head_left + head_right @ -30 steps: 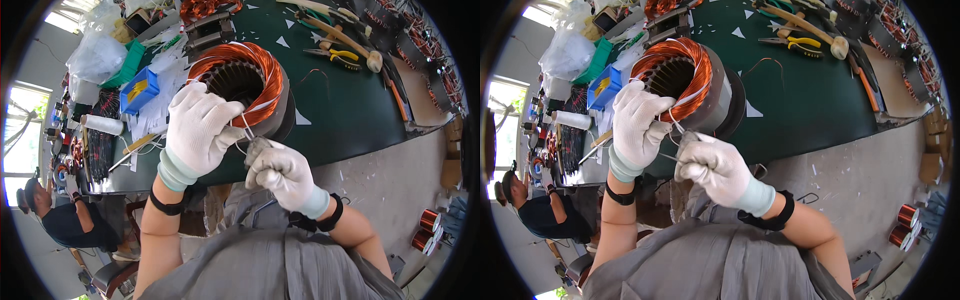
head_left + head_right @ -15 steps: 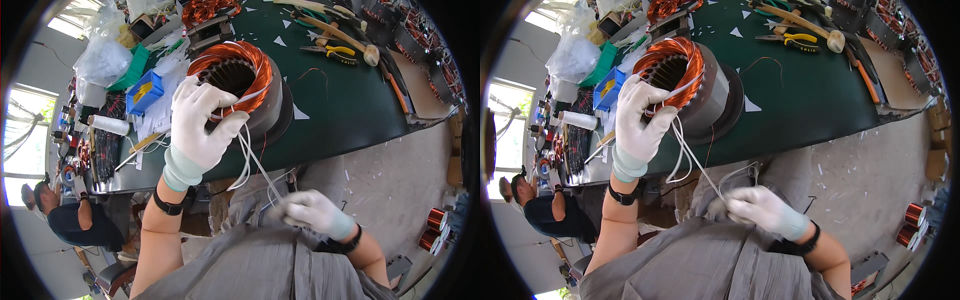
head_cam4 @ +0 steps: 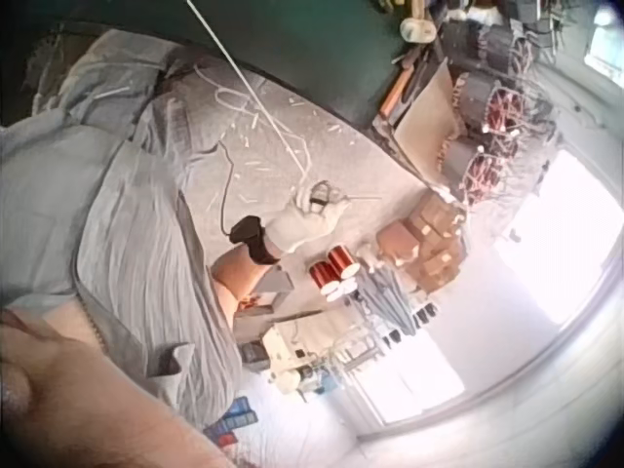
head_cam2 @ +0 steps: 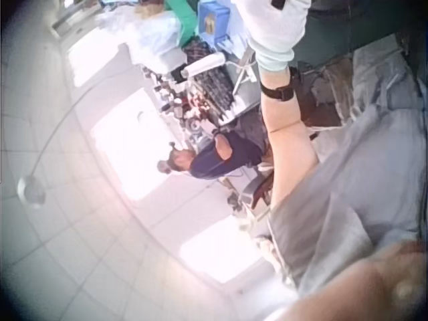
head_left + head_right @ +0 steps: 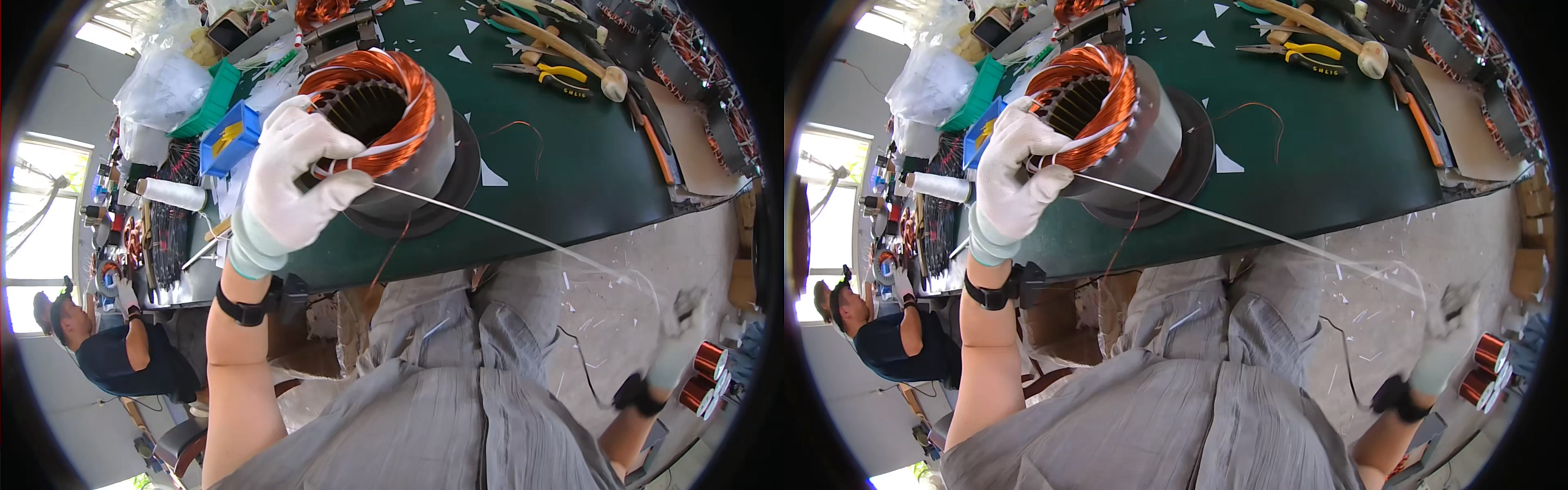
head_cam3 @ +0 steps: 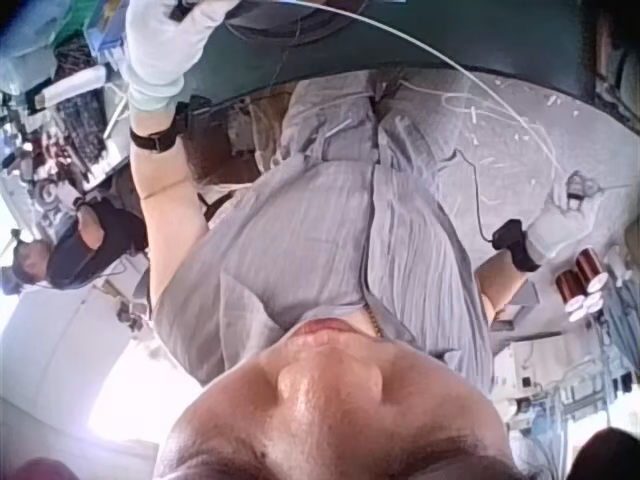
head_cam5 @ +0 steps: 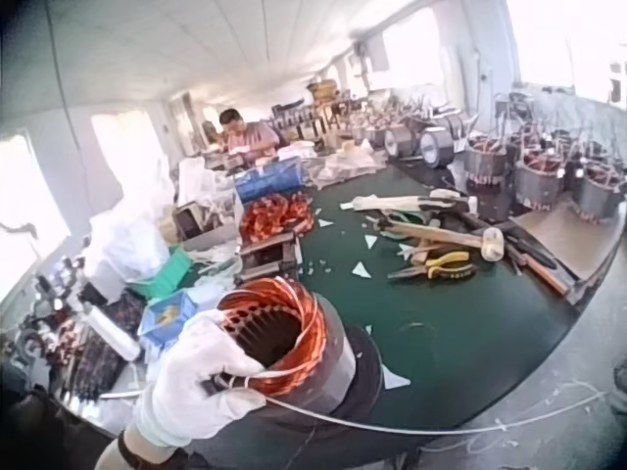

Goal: Manually tying and cutting wires on an electrical motor stator at a workbench.

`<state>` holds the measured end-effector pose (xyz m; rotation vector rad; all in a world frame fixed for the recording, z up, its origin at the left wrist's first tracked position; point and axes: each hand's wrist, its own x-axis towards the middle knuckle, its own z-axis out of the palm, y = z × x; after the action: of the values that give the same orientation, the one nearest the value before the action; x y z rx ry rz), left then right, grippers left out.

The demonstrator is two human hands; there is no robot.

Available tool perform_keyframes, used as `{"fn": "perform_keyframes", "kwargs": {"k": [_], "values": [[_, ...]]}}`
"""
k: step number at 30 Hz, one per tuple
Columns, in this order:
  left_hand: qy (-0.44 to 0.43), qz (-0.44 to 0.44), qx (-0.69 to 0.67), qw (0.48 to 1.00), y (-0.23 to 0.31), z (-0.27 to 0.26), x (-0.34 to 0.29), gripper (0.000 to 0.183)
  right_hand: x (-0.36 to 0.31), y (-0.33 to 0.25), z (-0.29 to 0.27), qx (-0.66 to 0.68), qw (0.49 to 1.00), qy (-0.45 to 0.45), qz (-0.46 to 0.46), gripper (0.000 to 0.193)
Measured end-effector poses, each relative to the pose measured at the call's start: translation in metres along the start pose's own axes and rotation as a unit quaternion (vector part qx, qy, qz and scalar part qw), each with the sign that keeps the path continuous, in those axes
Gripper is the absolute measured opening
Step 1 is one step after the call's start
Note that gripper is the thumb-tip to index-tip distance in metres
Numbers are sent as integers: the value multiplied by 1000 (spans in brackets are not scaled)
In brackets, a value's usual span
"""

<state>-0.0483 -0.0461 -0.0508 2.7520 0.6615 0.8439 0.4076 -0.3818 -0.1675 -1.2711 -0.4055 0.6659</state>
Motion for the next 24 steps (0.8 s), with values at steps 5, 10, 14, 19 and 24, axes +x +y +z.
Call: {"fn": "perform_keyframes", "kwargs": {"k": [5, 10, 14, 19, 24], "values": [[36, -8, 22, 999, 4, 9, -3, 26, -9, 20, 11, -114, 986, 68, 96, 40], [7, 24, 41, 999, 6, 2, 6, 33, -22, -12, 171, -332, 939, -85, 21, 38], [-24, -35, -32, 999, 9, -10, 15, 27, -51, -30, 291, -133, 820, -482, 280, 41], [-142, -166, -74, 973, 26, -29, 43, 20, -51, 7, 327, 160, 773, -462, 405, 35], [-245, 146, 103, 953, -12, -29, 61, 21, -38, 16, 344, -404, 788, -437, -157, 38]]}}
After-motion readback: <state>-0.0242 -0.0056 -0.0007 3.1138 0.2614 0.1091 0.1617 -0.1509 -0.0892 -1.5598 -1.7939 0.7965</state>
